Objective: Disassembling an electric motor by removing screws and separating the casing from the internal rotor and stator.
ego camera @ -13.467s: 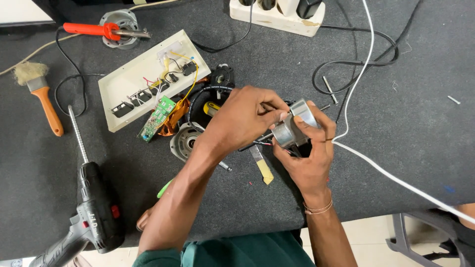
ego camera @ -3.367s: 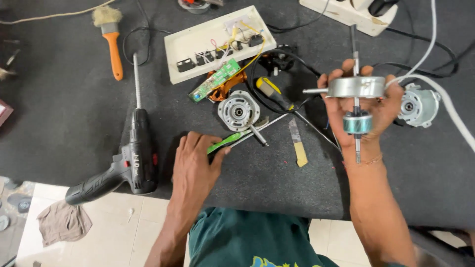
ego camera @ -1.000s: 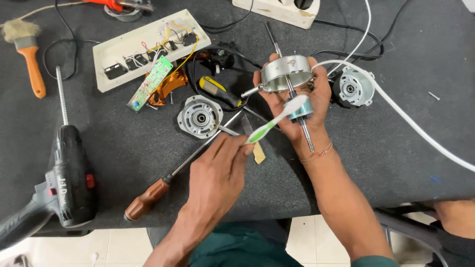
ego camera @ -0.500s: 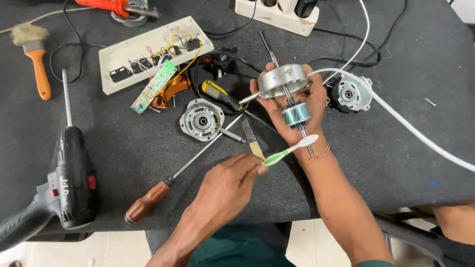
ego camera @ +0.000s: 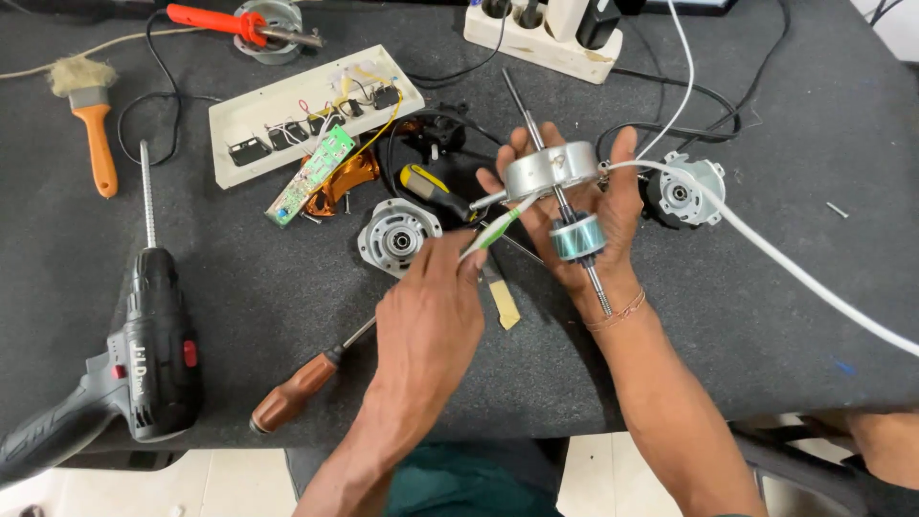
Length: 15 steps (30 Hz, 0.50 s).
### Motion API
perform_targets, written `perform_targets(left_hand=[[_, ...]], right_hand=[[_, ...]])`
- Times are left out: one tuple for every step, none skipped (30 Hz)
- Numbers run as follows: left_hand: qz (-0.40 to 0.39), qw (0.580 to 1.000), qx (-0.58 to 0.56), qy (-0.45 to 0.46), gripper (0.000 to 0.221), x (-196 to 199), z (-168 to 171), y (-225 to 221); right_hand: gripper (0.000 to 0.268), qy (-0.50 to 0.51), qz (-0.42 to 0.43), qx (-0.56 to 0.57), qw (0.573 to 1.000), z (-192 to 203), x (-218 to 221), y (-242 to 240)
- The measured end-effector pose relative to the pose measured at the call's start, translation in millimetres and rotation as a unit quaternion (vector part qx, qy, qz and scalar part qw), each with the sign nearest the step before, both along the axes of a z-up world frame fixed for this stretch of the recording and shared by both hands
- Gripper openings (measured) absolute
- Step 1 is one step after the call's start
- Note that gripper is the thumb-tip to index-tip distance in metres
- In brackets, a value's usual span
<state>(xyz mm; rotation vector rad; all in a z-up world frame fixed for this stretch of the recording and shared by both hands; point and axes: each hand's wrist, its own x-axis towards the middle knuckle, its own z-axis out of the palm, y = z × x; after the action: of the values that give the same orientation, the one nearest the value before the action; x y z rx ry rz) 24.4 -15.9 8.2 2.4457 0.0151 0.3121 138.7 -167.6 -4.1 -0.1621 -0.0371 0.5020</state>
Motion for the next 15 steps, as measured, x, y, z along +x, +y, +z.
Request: perform_targets(left_hand=[[0.018, 1.0, -0.019, 0.006, 0.021, 1, 6, 3], [0.036, 0.999, -0.037, 0.013, 0.024, 3, 11, 6], [0.038, 0.999, -0.036, 0.014, 0.024, 6, 13, 6], [0.038, 0.998, -0.043, 0.023, 0.021, 9, 14, 6], [0.037, 0.998, -0.05, 0.032, 0.02, 11, 15, 6], [0.04, 0.997, -0.049, 0.033, 0.02, 9, 10, 2], [0.036, 0.998, -0.022, 0.041, 0.015, 9, 6, -2], [0.031, 0.998, 0.006, 0.049, 0.017, 9, 2, -7], [0.03, 0.998, 0.006, 0.047, 0.017, 5, -6, -8], [0.031, 0.999, 0.015, 0.036, 0.018, 1, -14, -9], [0.032, 0.999, 0.025, 0.025, 0.019, -4, -22, -9], [0.03, 0.999, 0.026, 0.024, 0.019, -3, -17, -5], [0.029, 0.998, -0.006, 0.053, 0.015, -4, -13, -2], [0.027, 0.995, -0.038, 0.083, 0.011, -6, -9, 2], [0.03, 0.995, -0.039, 0.084, 0.011, -1, -4, 3]], right_hand=[[0.064, -0.035, 0.026, -0.011, 0.999, 1, -2, 1], [0.067, -0.069, 0.051, -0.022, 0.996, 2, -4, 2], [0.067, -0.068, 0.054, -0.021, 0.996, 3, -3, 2], [0.072, -0.043, 0.089, -0.013, 0.995, 4, -3, 2], [0.077, -0.019, 0.125, -0.006, 0.992, 5, -3, 1], [0.077, -0.017, 0.128, -0.005, 0.992, 0, -1, 2], [0.073, 0.031, 0.114, -0.01, 0.993, -5, 3, 1], [0.069, 0.08, 0.101, -0.014, 0.992, -9, 7, 0], [0.069, 0.078, 0.1, -0.015, 0.992, -8, 6, 3], [0.067, 0.04, 0.065, -0.073, 0.994, -8, 5, 6], [0.065, 0.002, 0.028, -0.129, 0.991, -8, 4, 10], [0.065, 0.001, 0.026, -0.128, 0.991, -8, 6, 10], [0.069, 0.035, 0.038, -0.102, 0.993, -10, 6, 10], [0.075, 0.068, 0.05, -0.075, 0.994, -11, 5, 10], [0.075, 0.069, 0.053, -0.076, 0.993, -10, 5, 8]])
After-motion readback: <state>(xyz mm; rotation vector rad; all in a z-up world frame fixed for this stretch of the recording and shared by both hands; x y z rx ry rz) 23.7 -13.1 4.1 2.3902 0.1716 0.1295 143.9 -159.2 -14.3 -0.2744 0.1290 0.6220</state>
